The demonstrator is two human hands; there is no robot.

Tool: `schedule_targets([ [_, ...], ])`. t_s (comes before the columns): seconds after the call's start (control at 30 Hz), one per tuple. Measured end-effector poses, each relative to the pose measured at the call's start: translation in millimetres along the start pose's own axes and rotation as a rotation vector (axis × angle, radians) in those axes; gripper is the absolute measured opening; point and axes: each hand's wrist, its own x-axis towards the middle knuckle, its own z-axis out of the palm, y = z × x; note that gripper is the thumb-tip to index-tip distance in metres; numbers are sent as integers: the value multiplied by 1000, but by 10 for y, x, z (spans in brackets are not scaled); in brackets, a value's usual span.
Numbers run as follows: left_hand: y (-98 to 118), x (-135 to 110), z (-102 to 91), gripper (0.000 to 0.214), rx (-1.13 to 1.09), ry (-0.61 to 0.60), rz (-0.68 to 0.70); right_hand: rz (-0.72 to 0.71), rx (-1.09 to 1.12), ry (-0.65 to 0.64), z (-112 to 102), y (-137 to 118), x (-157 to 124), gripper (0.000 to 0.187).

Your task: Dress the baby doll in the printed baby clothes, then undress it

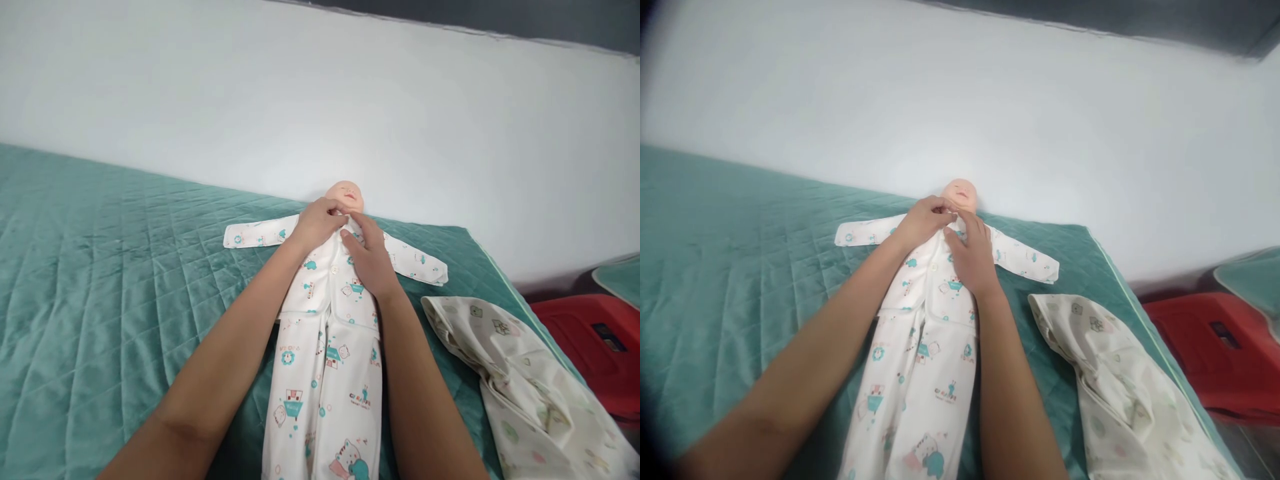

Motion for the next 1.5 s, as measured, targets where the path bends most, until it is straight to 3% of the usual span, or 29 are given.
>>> schedule_targets([
  [0.23, 18, -33, -36, 30, 102, -4, 148, 81, 121, 65, -4, -9, -18, 43],
  [0.5, 33, -104, 17, 28, 223, 24, 223, 271, 375, 229, 43, 115, 33, 32],
  [0.6, -5, -115, 16, 24, 178, 60, 222, 313, 401, 257, 28, 78, 33, 29],
  [0.8, -46, -102, 0, 16, 76, 4, 178, 337, 384, 287, -1, -7, 10, 26],
  [0.93, -40, -100, 15, 10, 16, 94, 148, 349, 400, 289, 4, 20, 12, 27],
  [1.13, 1, -155, -33, 27, 18, 65, 205, 270, 394, 242, 0, 97, 14, 20],
  [1.3, -39, -334, -99, 20, -39, 11, 217, 93, 355, 156, -8, 122, 7, 17],
  [1.5, -65, -564, -172, 22, -72, -78, 237, -58, 143, 113, -24, -33, -373, 19],
])
